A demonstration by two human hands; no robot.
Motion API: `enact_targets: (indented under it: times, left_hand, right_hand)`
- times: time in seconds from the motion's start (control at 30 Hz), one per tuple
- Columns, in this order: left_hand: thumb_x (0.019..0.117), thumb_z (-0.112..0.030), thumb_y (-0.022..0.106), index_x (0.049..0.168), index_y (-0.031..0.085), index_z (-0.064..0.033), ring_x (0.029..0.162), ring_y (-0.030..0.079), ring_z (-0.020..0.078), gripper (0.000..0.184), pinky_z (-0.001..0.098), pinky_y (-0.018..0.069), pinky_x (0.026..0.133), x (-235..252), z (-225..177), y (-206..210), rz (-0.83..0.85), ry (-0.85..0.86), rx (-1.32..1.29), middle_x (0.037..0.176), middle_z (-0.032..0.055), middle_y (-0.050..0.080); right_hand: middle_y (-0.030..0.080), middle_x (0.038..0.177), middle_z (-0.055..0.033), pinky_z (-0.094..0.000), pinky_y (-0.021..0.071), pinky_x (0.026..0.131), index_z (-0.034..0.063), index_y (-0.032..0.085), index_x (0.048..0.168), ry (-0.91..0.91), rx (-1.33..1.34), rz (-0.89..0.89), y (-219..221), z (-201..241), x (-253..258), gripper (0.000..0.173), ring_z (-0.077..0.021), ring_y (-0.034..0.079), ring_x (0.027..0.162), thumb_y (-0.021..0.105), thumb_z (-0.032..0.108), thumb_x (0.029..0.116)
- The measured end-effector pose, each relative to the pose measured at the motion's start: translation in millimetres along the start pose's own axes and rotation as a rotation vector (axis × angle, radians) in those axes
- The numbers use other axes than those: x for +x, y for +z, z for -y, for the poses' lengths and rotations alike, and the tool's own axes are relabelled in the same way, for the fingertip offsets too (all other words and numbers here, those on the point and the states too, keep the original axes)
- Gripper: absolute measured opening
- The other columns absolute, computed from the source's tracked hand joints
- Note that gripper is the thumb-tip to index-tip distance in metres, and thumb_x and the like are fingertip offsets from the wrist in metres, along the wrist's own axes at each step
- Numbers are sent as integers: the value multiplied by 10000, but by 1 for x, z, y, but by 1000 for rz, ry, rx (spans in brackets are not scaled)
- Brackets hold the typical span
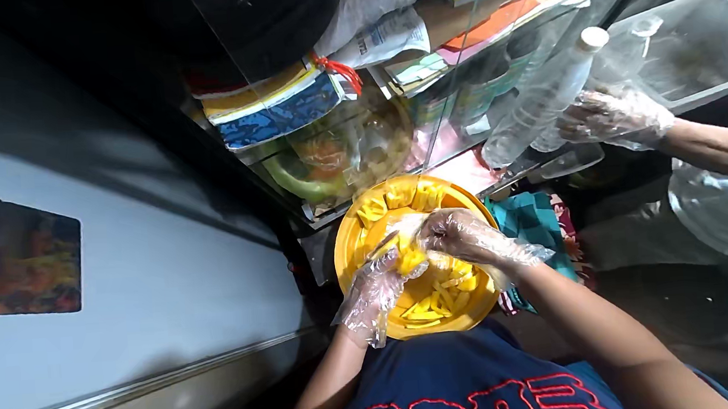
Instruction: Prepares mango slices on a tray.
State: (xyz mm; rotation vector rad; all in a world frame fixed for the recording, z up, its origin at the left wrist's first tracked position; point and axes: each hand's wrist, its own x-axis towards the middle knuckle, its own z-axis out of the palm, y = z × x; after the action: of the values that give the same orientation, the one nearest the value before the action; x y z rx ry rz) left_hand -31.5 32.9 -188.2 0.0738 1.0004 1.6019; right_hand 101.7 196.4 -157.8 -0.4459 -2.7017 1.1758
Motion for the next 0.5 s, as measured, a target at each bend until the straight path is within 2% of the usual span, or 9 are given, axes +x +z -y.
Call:
enact_targets:
  times: [0.07,0.1,0.17,0.2,0.3,0.37,0.43,0.5]
  left_hand:
    - [1093,-76,334,1416,451,-18,991,682,210,349,377,593,856,1,-1,3,-6,5,3,1160,126,650]
    - [1095,-85,333,1413,453,-20,986,686,215,346,378,598,846,1,-1,3,-15,13,-9,1159,130,653]
    - [1099,-106,334,1416,454,-22,973,694,239,350,392,609,824,3,-1,1,-28,22,-40,1161,151,651]
    - [1102,-122,339,1423,455,-29,959,701,243,354,387,615,804,3,-2,1,-37,19,-44,1157,154,655]
    - [1092,-117,361,1450,444,-51,947,709,254,373,388,623,780,2,-2,2,-20,16,-71,1172,158,656]
    - [1083,-82,375,1452,451,-54,958,704,253,378,392,619,792,2,0,2,-15,24,-75,1186,152,652]
    - [1079,-44,375,1454,434,-40,999,694,236,379,388,607,850,2,3,-1,13,30,-38,1196,143,646]
    - [1055,3,406,1426,445,-3,1019,691,233,373,392,599,892,3,4,-5,32,30,-12,1186,145,653]
  right_hand:
    - [707,912,-121,-451,537,830,6,751,918,21,63,63,-4,2,0,106,-229,671,877,682,85,935]
    - [704,952,-122,-418,542,835,-9,740,1001,74,128,115,-9,4,-1,135,-201,662,878,641,80,973]
    - [698,988,-106,-346,566,775,13,706,1183,180,238,161,-16,4,-4,218,-146,651,811,574,68,1018]
    - [706,985,-100,-343,576,754,34,712,1197,208,253,140,-16,2,-4,229,-146,660,786,572,57,1017]
    - [712,909,-77,-383,577,762,53,748,1037,235,213,41,-12,3,-2,110,-160,670,779,662,53,968]
    - [697,871,-69,-377,566,746,48,740,951,227,205,10,-7,4,-1,36,-154,656,767,717,67,932]
    - [680,837,-64,-348,554,726,37,730,910,191,215,9,-4,2,0,22,-133,637,747,725,58,916]
    - [684,854,-61,-338,549,743,38,739,927,187,229,34,-6,1,1,28,-125,635,769,714,50,922]
